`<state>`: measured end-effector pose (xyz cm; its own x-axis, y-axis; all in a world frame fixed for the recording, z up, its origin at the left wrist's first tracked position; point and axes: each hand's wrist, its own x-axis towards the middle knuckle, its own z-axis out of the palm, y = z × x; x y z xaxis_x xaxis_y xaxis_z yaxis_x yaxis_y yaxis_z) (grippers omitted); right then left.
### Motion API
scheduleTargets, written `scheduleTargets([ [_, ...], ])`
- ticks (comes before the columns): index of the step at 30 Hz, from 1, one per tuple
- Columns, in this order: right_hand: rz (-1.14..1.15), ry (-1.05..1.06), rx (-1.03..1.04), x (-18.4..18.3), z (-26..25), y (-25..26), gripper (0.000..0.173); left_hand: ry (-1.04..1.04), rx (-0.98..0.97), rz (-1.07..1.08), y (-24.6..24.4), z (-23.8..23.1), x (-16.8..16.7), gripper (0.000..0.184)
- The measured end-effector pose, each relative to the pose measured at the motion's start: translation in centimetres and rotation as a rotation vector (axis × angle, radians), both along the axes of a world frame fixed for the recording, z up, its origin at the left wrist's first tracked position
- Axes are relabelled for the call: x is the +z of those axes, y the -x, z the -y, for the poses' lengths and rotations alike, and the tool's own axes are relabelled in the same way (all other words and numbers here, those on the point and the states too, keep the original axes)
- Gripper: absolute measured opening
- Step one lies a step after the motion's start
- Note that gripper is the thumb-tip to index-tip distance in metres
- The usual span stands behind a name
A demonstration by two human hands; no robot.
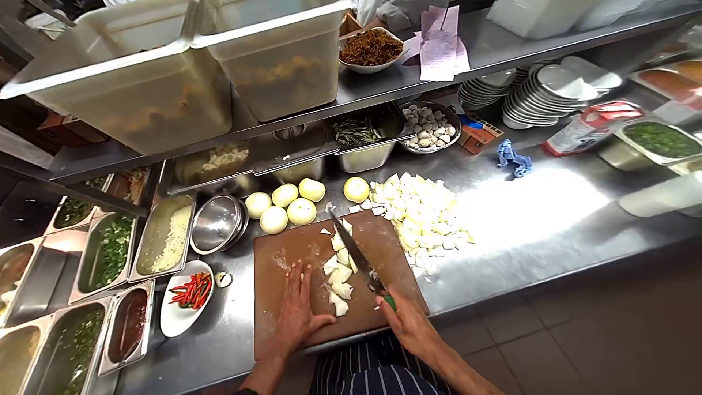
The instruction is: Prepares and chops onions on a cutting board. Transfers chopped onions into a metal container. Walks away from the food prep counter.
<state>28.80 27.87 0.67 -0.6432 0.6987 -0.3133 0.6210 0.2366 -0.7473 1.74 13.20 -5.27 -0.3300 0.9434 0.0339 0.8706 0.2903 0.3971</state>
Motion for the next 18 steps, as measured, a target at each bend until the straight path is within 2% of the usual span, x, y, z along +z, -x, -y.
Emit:
scheduleTargets([
  [2, 0.028, -0.038, -0.126, -0.4, -1.1, -1.5, 0.04, 0.097, -0.07, -0.049, 0.5, -2.0, -0.8, 0.143],
  [4, 0.103, -0.075, -0.199, -1.0, -2.0, -3.2, 0.036, 0.092, -0.107, -0.037, 0.0, -4.6, -1.1, 0.141],
  [9, 0.233, 0.018, -0.211, -1.5, -2.8, -6.8, 0.033, 0.095, -0.119, -0.058, -0.9, -10.7, -1.2, 0.145],
  [15, 0.143, -0.013, -0.267, -2.2, -2.6, -10.0, 0.033, 0.118, -0.316, -0.042, 0.8, -15.2, -1.2, 0.138],
  [18, 0.067, -0.043, -0.371, -2.0, -3.2, -11.3, 0.034, 0.062, -0.366, -0.044, -0.4, -17.0, -1.6, 0.133],
])
